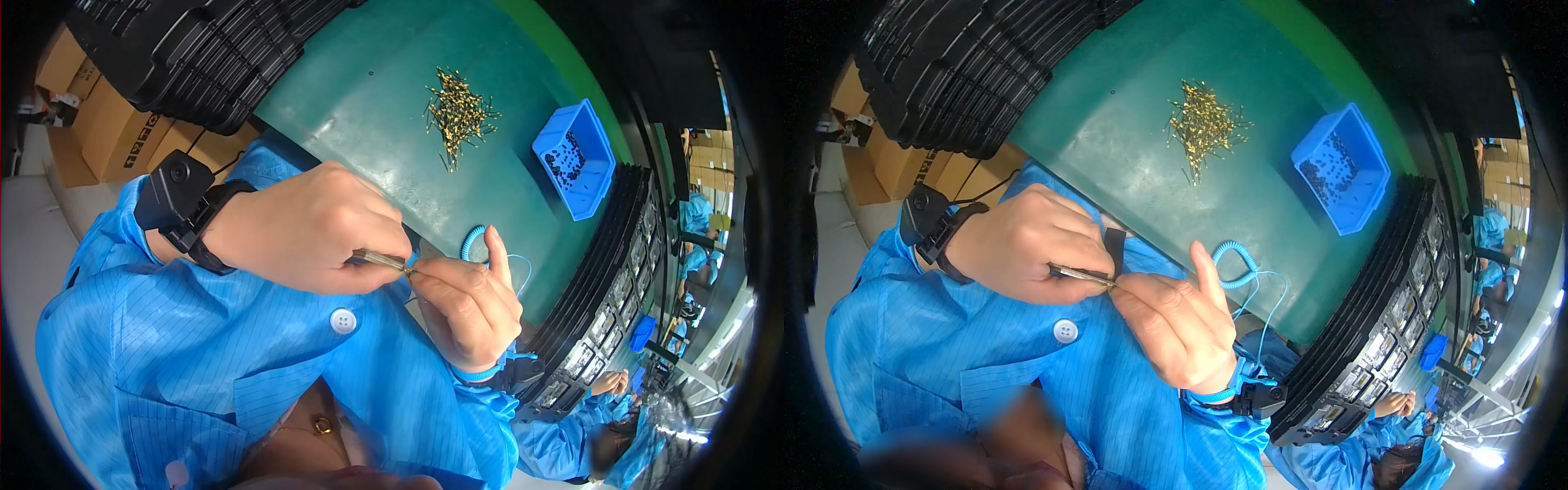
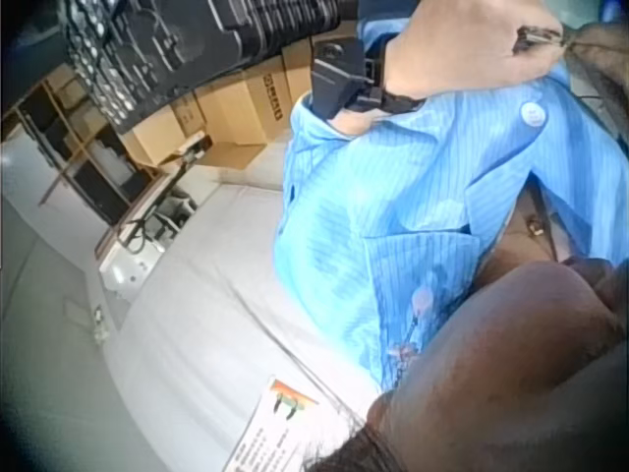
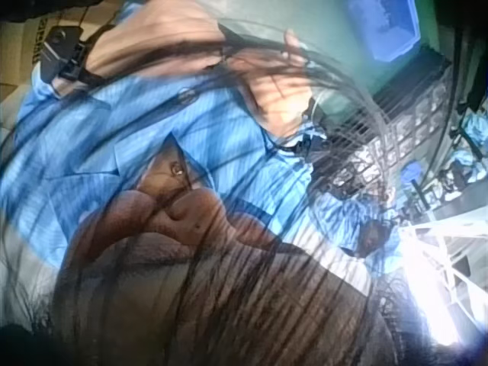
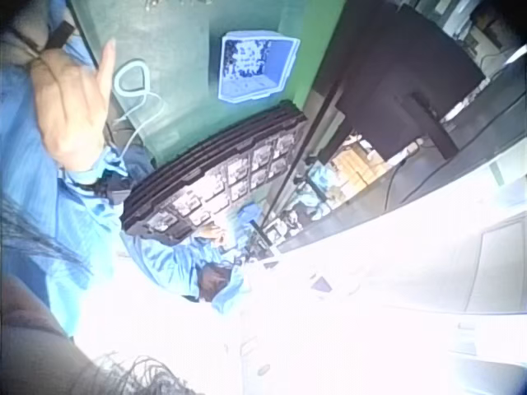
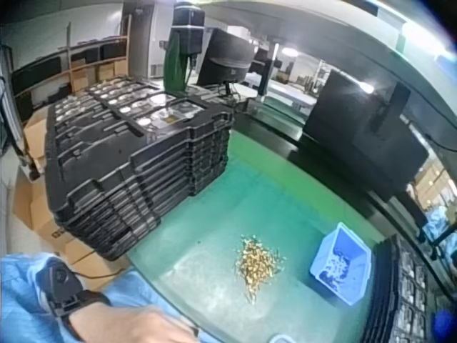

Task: Assembling small components onto a circuit board and placing it into a protective tray.

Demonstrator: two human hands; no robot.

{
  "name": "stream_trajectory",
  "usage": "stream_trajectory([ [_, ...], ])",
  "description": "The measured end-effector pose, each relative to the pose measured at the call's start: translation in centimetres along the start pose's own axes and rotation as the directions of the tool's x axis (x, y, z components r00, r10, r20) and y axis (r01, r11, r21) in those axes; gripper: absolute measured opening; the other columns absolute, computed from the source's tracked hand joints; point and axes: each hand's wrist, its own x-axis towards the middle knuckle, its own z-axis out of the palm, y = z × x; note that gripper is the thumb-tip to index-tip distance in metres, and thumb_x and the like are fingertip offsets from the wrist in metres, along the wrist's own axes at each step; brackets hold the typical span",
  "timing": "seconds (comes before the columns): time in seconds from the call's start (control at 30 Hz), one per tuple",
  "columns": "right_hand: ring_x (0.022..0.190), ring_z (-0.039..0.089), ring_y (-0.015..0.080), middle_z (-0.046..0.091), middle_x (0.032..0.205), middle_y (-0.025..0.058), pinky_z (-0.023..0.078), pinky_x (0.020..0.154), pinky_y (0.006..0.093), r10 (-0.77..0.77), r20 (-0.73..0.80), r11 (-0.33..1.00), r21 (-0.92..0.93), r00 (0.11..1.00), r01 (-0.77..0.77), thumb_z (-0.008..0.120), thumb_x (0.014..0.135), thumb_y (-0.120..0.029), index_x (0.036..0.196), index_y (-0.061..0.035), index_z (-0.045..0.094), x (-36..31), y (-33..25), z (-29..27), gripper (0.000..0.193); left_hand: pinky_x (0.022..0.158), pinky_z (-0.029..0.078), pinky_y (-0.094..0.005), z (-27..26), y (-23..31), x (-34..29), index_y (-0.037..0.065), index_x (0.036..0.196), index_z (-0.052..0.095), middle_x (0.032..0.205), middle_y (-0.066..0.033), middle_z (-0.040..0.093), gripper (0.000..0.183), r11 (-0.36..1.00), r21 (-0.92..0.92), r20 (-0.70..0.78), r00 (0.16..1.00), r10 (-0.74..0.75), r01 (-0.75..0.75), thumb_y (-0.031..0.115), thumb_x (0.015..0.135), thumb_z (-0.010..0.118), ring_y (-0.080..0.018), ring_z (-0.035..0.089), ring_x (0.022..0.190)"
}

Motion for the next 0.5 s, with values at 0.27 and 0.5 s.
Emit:
stream_trajectory([
  [0.27,0.067,0.063,0.017,0.063,0.077,0.0074,0.034,0.097,0.0436,-0.007,-0.014,1.0,-0.003,1.0,0.007,0.063,0.06,-0.005,0.078,-0.0014,0.063,0.04,-0.16,-0.09,0.018,0.048,0.044,-0.03,0.11,0.11,0.08,0.004,0.072,0.061,0.063,-0.0062,0.057,0.01,1.0,-0.023,-0.046,0.999,0.016,-0.017,0.004,0.064,0.067,-0.022,0.055,0.054],
  [0.5,0.067,0.063,0.0174,0.064,0.077,0.0077,0.035,0.096,0.0438,-0.011,-0.019,1.0,-0.02,1.0,0.011,0.063,0.059,-0.004,0.078,-0.0012,0.063,0.01,-0.42,-0.22,0.019,0.048,0.044,-0.0299,0.17,0.24,0.07,0.005,0.072,0.061,0.063,-0.0059,0.056,0.01,0.999,-0.024,-0.052,0.998,0.02,-0.022,0.005,0.064,0.067,-0.022,0.055,0.053],
])
